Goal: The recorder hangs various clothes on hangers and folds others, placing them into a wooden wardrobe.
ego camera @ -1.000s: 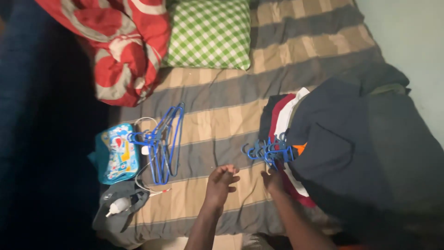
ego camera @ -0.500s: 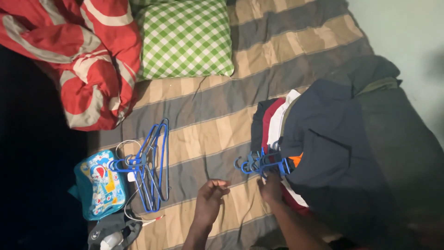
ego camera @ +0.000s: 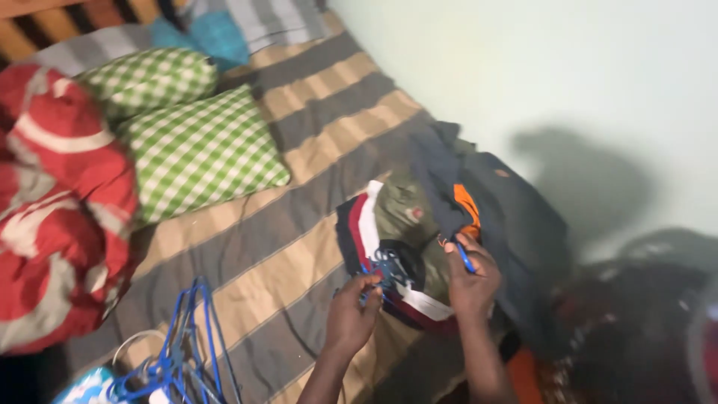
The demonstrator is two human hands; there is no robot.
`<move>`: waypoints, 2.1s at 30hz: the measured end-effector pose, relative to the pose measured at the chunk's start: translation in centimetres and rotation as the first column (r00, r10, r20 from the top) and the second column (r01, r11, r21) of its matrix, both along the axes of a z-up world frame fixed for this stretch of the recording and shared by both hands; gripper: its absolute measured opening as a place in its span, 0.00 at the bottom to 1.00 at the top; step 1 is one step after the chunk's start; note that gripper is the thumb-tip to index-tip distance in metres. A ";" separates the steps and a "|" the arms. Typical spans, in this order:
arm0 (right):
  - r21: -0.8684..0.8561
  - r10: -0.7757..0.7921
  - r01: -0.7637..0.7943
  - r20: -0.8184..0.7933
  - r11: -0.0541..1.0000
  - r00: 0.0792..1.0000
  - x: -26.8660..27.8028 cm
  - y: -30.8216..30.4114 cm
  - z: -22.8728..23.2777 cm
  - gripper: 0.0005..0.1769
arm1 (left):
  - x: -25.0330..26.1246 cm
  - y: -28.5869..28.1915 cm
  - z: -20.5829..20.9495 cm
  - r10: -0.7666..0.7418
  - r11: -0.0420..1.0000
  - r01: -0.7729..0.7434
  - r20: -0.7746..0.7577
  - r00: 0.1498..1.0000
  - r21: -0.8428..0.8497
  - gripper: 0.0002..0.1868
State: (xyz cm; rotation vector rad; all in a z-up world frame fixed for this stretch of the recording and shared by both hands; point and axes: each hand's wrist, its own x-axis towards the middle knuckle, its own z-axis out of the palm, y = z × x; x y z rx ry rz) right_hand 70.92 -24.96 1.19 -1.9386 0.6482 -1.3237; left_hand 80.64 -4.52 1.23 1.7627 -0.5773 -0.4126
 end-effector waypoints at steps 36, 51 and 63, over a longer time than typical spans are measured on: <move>-0.130 -0.151 0.143 -0.052 0.981 0.987 -27.7 16.0 13.3 0.30 | -27.2 -2.1 12.5 -0.210 0.779 -0.180 -0.520 0.828 -0.601 0.11; -0.068 -0.635 0.689 -0.461 0.722 0.620 -44.2 20.2 13.5 0.15 | -45.9 -1.0 13.6 -0.603 0.596 0.435 -0.018 0.798 -0.675 0.28; -0.171 -0.939 0.962 -0.307 0.215 0.155 -53.3 31.5 14.0 0.17 | -53.8 7.6 15.5 -0.978 0.187 0.750 -0.046 0.205 -0.635 0.25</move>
